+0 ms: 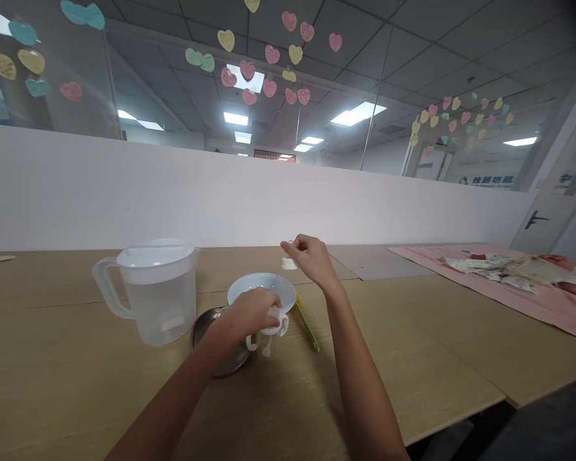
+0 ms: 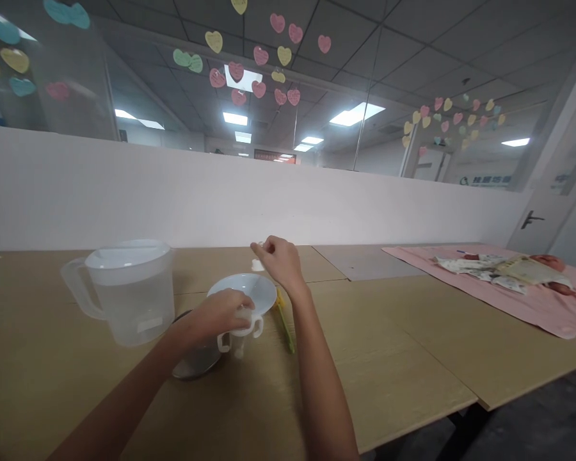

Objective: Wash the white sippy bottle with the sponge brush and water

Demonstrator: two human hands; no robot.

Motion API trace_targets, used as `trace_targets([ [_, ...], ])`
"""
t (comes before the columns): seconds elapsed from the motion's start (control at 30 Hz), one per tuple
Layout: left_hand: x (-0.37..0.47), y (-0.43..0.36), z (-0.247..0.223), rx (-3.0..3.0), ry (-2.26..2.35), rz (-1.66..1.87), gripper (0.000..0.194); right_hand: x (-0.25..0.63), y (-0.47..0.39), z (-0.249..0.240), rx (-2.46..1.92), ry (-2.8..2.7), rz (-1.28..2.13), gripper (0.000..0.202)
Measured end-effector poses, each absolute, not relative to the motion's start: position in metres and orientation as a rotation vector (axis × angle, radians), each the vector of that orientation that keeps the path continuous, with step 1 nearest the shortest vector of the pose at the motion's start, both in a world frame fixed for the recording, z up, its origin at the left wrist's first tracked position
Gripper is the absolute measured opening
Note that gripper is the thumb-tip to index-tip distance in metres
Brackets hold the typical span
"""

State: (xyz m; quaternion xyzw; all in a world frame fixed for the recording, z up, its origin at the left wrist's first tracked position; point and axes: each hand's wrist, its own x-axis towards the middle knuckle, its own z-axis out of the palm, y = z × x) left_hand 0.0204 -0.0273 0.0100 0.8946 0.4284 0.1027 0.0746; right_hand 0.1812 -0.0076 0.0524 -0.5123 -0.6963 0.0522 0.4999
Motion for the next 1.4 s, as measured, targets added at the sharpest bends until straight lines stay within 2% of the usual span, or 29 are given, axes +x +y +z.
trace_targets([
  [0.2, 0.007, -0.028, 0.022, 2.65, 1.148, 0.318, 0.04, 0.182, -0.017, 0.055, -1.287, -2.121, 0.234, 0.03],
  [0.37, -0.007, -0.031, 0.039, 2.518, 1.271, 0.24, 0.058, 0.181, -0.016, 0.052, -1.253, -2.43, 0.457, 0.018],
  [0.47, -0.01, -0.029, 0.039, 2.51, 1.263, 0.183, 0.059, 0.176, -0.014, 0.049, -1.272, -2.481, 0.47, 0.013],
  [0.67, -0.007, -0.023, 0.027, 2.51, 1.172, 0.151, 0.067, 0.163, -0.009, 0.044, -1.45, -2.555, 0.411, 0.016],
  [0.77, -0.004, -0.017, 0.018, 2.538, 1.085, 0.154, 0.061, 0.158, -0.008, 0.042, -1.403, -2.595, 0.407, 0.016],
  [0.97, -0.004, -0.003, 0.006, 2.56, 1.085, 0.089, 0.032, 0.151, -0.006, 0.036, -1.318, -2.637, 0.441, 0.024],
  [1.07, -0.005, 0.0, 0.004, 2.533, 1.095, 0.084, 0.033, 0.149, -0.01, 0.038, -1.324, -2.668, 0.419, 0.026],
  [1.23, -0.004, 0.003, 0.002, 2.506, 1.101, 0.061, 0.039, 0.146, -0.015, 0.04, -1.523, -2.581, 0.34, 0.016],
  [1.4, -0.005, 0.004, 0.002, 2.493, 1.14, -0.004, 0.028, 0.143, -0.011, 0.032, -1.644, -2.491, 0.58, 0.013],
])
